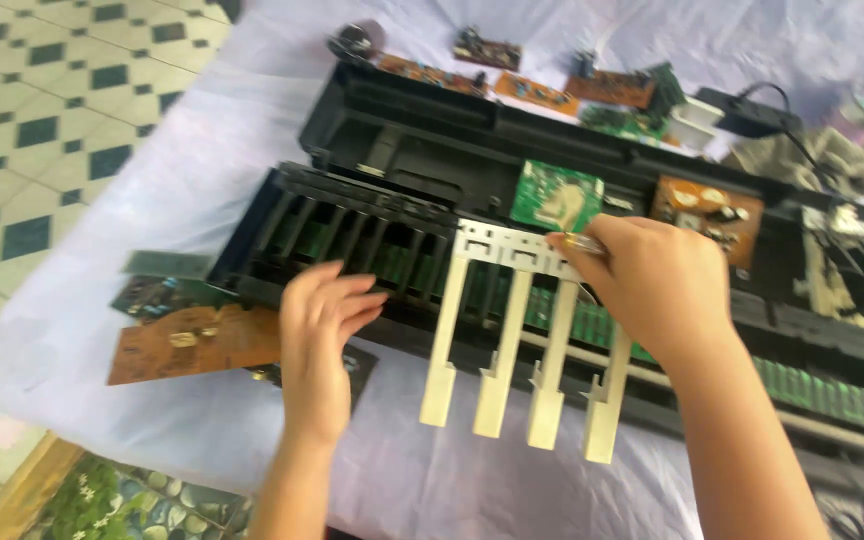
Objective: The person uses a screwdriver to remove screws from a metal bracket attached to the internal circuit board of a disassembled keyboard. They then remove the bracket and use a brush to clean a detached white piano key before using the screwdriver to adjust a small component on the key.
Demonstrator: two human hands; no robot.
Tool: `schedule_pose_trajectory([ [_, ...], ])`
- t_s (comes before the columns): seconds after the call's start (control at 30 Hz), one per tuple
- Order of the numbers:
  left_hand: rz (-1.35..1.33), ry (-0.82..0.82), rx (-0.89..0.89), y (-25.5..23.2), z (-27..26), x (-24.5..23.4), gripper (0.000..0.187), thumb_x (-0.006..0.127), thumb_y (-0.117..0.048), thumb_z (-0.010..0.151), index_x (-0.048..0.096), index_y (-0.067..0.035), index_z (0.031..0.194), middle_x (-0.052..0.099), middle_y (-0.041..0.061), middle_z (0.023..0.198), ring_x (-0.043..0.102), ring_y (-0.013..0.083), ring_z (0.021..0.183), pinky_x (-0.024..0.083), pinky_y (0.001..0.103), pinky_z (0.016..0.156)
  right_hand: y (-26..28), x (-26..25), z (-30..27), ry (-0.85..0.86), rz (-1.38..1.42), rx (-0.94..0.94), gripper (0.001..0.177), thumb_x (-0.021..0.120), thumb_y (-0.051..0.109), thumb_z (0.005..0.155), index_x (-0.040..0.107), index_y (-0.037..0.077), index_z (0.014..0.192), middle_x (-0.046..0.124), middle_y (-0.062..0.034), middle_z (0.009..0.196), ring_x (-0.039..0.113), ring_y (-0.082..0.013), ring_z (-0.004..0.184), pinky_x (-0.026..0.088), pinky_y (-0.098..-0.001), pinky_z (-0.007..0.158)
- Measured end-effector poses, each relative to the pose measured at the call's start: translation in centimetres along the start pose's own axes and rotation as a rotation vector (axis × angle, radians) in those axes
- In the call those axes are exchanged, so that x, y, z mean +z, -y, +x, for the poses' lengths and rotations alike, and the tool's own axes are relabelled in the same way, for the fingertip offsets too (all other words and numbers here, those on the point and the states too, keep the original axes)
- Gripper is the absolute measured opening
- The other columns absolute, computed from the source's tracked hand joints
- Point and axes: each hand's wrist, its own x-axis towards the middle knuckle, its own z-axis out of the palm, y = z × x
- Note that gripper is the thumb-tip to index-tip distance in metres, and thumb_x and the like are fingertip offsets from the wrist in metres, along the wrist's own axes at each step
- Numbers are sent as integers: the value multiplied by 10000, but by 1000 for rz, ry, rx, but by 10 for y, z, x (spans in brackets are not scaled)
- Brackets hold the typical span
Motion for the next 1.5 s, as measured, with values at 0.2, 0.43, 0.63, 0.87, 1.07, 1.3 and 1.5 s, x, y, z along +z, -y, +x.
schedule_pose_trajectory([
  [0.2, 318, -165, 317, 41, 0, -41, 315, 383, -206, 1077, 483, -15, 1308, 642, 148, 1171, 699, 257, 1018, 588, 367, 902, 72, -7, 50, 104, 233, -111, 343, 622, 429, 1022, 782, 134, 947, 733, -62, 740, 740, -289, 720, 597, -411, 678],
  [0.43, 496, -165, 582, 59, 17, -68, 357, 466, -152, 1045, 503, 46, 1340, 539, 156, 1265, 642, 311, 1147, 541, 400, 1018, 122, 22, 98, 137, 322, -148, 397, 604, 465, 1020, 779, 128, 904, 714, -54, 711, 734, -261, 650, 585, -385, 616],
  [0.63, 593, -263, 537, 50, 34, -87, 361, 436, 33, 1044, 479, 65, 1401, 459, 215, 1367, 640, 372, 1197, 540, 488, 1020, 158, 31, 128, 115, 397, -196, 361, 631, 395, 1000, 784, 70, 966, 725, -89, 742, 744, -270, 651, 599, -373, 581],
  [0.87, 614, -330, 321, 47, 47, -99, 274, 568, -45, 1058, 616, -13, 1326, 594, 162, 1271, 669, 342, 1149, 566, 458, 950, 186, 54, 152, 136, 457, -237, 347, 630, 343, 994, 780, 30, 986, 730, -124, 736, 732, -254, 598, 602, -350, 546],
  [1.07, 654, -347, 346, 61, 49, -100, 311, 628, -43, 1038, 641, -36, 1349, 644, 155, 1241, 635, 358, 1235, 574, 434, 946, 190, 60, 155, 180, 469, -261, 350, 617, 320, 1007, 774, 8, 1017, 739, -145, 761, 735, -260, 610, 605, -353, 548],
  [1.3, 700, -449, 395, 61, 55, -104, 277, 595, -33, 1076, 639, -3, 1348, 659, 197, 1245, 624, 382, 1238, 586, 458, 935, 206, 60, 153, 131, 388, -286, 282, 659, 259, 976, 781, 7, 1009, 736, -157, 745, 737, -284, 607, 607, -376, 509],
  [1.5, 745, -489, 360, 69, 59, -108, 254, 606, -51, 1078, 665, -4, 1321, 663, 204, 1198, 649, 397, 1176, 587, 470, 916, 222, 86, 169, 101, 372, -306, 240, 671, 230, 943, 782, 23, 991, 730, -145, 726, 720, -260, 575, 603, -352, 498],
])
